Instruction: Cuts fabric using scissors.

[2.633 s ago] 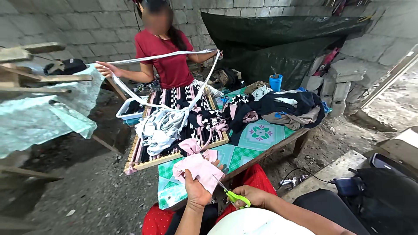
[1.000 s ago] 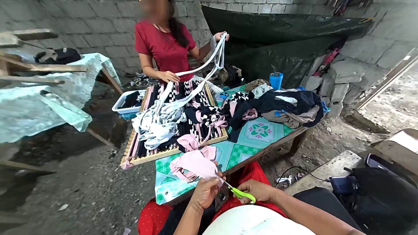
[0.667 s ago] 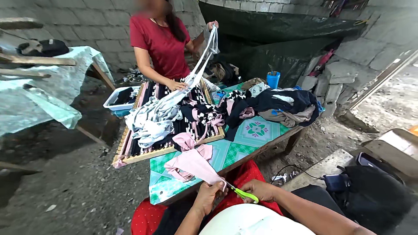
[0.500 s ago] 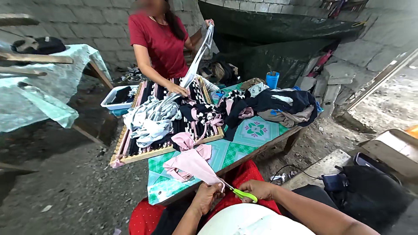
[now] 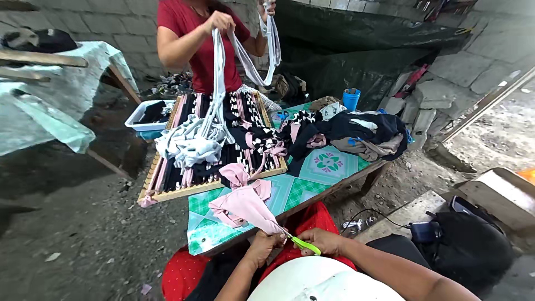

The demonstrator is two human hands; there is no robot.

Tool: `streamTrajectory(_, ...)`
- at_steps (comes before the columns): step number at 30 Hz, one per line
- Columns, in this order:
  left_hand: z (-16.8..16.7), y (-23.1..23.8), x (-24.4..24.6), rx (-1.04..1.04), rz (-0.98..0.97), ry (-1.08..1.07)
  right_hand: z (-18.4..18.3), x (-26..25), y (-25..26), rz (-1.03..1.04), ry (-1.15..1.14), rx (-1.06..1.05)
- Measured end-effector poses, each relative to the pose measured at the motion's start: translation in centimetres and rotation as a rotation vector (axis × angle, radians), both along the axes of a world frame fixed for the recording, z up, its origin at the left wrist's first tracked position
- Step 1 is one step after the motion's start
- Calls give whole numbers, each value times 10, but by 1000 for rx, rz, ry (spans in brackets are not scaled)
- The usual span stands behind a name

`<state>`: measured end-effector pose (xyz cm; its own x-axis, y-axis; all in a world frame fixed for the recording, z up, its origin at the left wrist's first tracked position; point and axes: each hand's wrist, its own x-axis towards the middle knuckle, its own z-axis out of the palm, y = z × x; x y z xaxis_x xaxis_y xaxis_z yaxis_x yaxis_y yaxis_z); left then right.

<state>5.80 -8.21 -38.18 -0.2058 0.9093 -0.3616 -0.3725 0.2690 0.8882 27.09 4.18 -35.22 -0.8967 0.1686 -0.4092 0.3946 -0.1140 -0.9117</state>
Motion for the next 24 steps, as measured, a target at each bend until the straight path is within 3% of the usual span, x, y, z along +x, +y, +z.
streamTrajectory(5,-9,0,-2,-2,-23,62,3,2,-2,18,-15,91)
streamTrajectory(12,-3,-1,4,52,-60,89,14,-5,5,93,-71,0)
streamTrajectory(18,-8,1,2,70,-87,133,12,-10,0,31,-57,-34)
streamTrajectory(24,-20,4,-8,-57,-30,336,5,-4,-8,-39,-55,29)
